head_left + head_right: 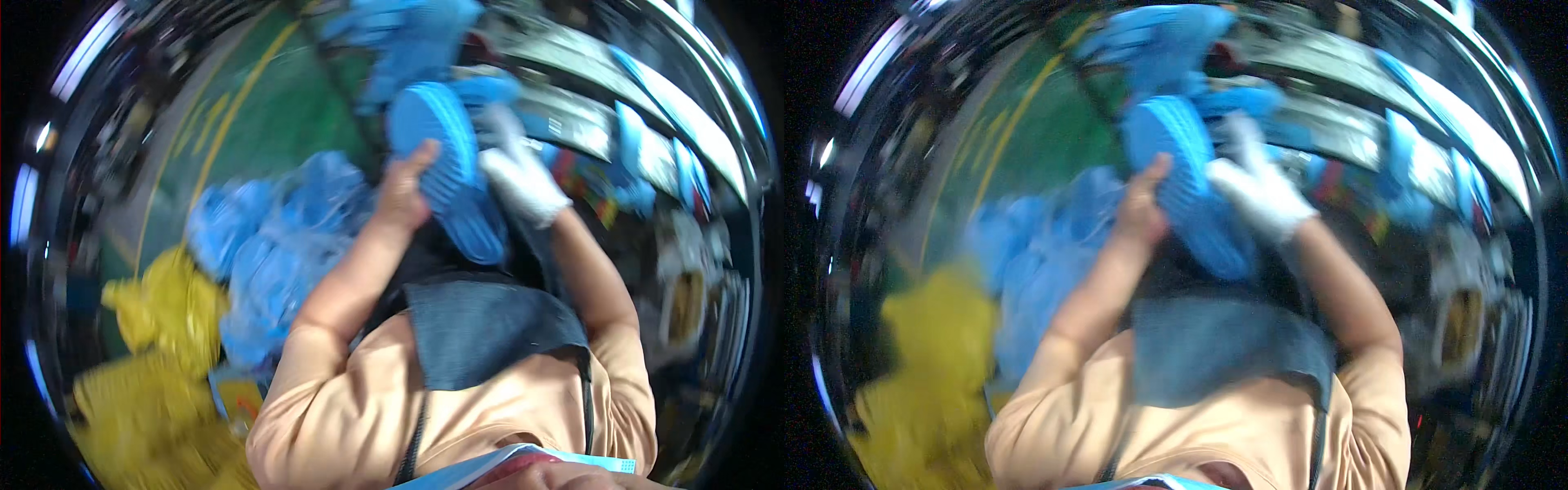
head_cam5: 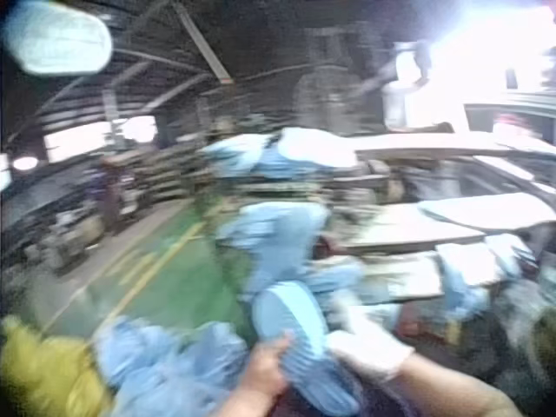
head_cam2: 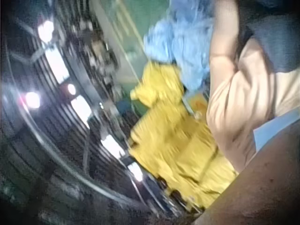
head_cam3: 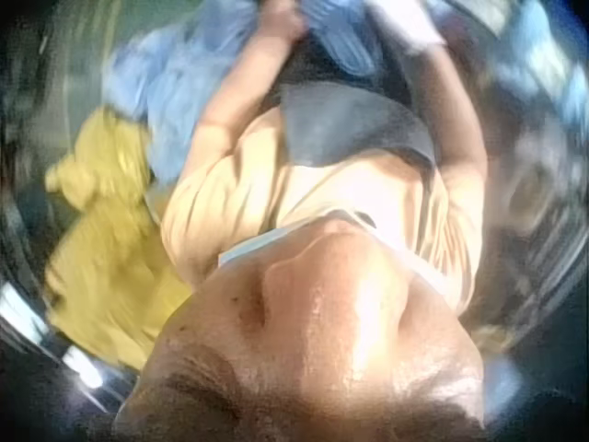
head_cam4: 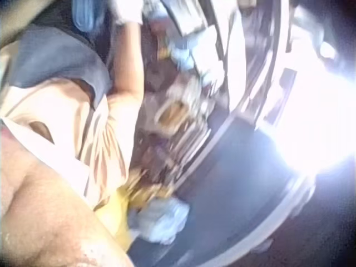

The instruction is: The person picks up blue shoe insoles from a plastic bag and stacks them on a metal shelf. The person handles the insoles one by one, placing them in a neat row on the shelf.

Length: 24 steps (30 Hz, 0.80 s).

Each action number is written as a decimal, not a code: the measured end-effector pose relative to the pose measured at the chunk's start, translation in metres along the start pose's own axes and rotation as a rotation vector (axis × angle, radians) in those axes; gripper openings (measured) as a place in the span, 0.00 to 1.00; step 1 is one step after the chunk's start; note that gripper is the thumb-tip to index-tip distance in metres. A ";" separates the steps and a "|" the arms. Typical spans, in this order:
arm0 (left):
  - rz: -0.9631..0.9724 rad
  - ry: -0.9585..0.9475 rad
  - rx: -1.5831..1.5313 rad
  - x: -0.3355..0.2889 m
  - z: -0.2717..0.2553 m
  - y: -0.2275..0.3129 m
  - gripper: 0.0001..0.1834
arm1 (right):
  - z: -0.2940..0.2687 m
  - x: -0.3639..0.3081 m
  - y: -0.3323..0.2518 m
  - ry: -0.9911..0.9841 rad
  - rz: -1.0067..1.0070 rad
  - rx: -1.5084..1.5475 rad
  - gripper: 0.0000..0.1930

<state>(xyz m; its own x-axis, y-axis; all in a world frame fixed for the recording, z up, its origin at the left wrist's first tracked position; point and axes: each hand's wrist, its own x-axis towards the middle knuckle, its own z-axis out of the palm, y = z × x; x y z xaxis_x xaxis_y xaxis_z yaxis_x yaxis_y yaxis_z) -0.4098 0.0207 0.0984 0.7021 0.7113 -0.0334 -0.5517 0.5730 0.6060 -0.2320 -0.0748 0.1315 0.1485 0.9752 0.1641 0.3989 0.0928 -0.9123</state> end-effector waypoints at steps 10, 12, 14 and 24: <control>0.059 -0.045 0.641 0.073 0.052 -0.094 0.29 | -0.067 -0.049 0.058 0.509 0.330 0.441 0.31; 0.285 -0.111 0.756 0.081 0.034 -0.108 0.22 | -0.098 -0.034 0.076 0.507 0.459 0.279 0.24; 0.314 -0.301 1.206 0.086 0.029 -0.115 0.23 | -0.131 -0.022 0.088 0.600 0.492 0.285 0.22; 0.393 -0.389 1.064 0.109 0.021 -0.152 0.26 | -0.299 0.070 0.307 0.416 0.491 -0.770 0.29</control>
<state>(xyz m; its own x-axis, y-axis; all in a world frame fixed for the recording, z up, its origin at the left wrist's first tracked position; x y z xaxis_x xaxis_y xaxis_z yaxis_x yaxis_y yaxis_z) -0.2399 0.0027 0.0197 0.7592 0.4866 0.4322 -0.2383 -0.4101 0.8804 0.1711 -0.0381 -0.0246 0.6993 0.7095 0.0871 0.6638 -0.5994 -0.4472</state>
